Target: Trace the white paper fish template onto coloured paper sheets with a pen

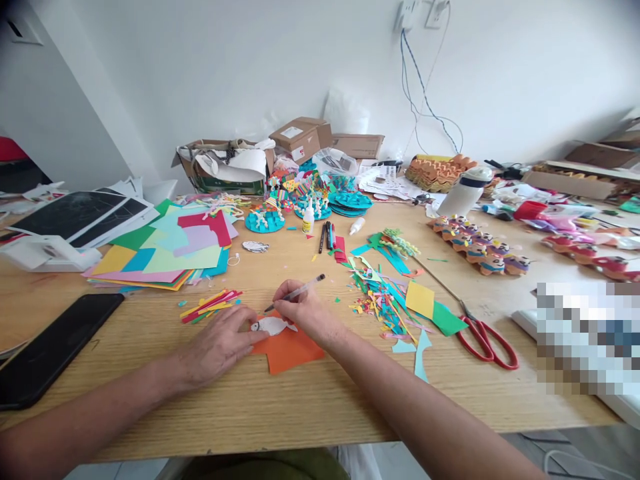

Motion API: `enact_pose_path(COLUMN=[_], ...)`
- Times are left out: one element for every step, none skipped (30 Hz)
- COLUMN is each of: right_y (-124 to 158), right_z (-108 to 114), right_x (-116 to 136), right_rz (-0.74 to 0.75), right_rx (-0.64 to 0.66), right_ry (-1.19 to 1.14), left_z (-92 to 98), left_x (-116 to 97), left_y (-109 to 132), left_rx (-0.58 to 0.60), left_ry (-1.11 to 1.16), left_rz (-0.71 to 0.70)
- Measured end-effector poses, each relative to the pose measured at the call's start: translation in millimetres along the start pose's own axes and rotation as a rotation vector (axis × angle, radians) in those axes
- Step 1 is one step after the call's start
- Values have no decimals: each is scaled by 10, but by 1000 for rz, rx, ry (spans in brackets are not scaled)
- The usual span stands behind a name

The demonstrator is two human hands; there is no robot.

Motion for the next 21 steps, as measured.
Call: enact_pose_path(right_y=[0, 0, 0, 0, 0, 1, 3, 5, 6, 6, 6, 5, 4, 3, 2, 1, 1, 1, 1, 1, 2], right_z=[-15, -34, -55, -78, -104, -131, -155, -173, -184, -192, -196, -199, -200, -200, -200, -198, -196, -194, -193, -191, -189], right_x=[-2, -2, 1, 5, 10, 14, 17, 20, 22, 23, 23, 19, 11, 1, -13, -28, -41, -53, -63, -71, -75], right_rz=[-7, -11, -12, -9, -6, -2, 2, 7, 18, 32, 48, 65, 78, 88, 92, 93, 92, 91, 89, 89, 92], right_rx=[6, 18, 36, 61, 92, 126, 155, 173, 182, 183, 179, 174, 168, 164, 161, 159, 158, 158, 158, 157, 152], right_ry=[15, 25, 27, 21, 10, 3, 3, 11, 28, 48, 68, 84, 97, 106, 111, 113, 114, 117, 122, 129, 138], left_z=[2, 2, 1, 0, -2, -5, -8, -13, -18, -22, -26, -29, -31, -29, -26, -20, -13, -7, -2, 2, 7], left_x=[2, 4, 6, 8, 9, 10, 12, 13, 12, 11, 8, 4, -2, -8, -14, -21, -28, -34, -40, -47, -55], left_y=[2, 3, 4, 7, 10, 14, 20, 27, 34, 41, 48, 52, 56, 57, 58, 57, 57, 58, 59, 62, 66], left_rx=[7, 19, 33, 45, 55, 59, 57, 49, 37, 23, 10, 1, -5, -7, -7, -3, 0, 5, 11, 14, 16], left_ry=[1, 1, 0, -3, -8, -14, -19, -25, -30, -37, -43, -49, -55, -61, -67, -73, -78, -82, -85, -89, -93], left_rz=[6, 14, 23, 32, 37, 41, 43, 41, 37, 35, 34, 35, 40, 50, 62, 74, 85, 94, 101, 107, 112])
Point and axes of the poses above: each hand's wrist, its own y-axis away from the middle knuckle, its own z-axis out of the back of the hand, x = y × z, the point moved 6 cm from there along -y, towards the middle knuckle, and after that the axes turned 11 degrees about x, right-handed, at the moved point
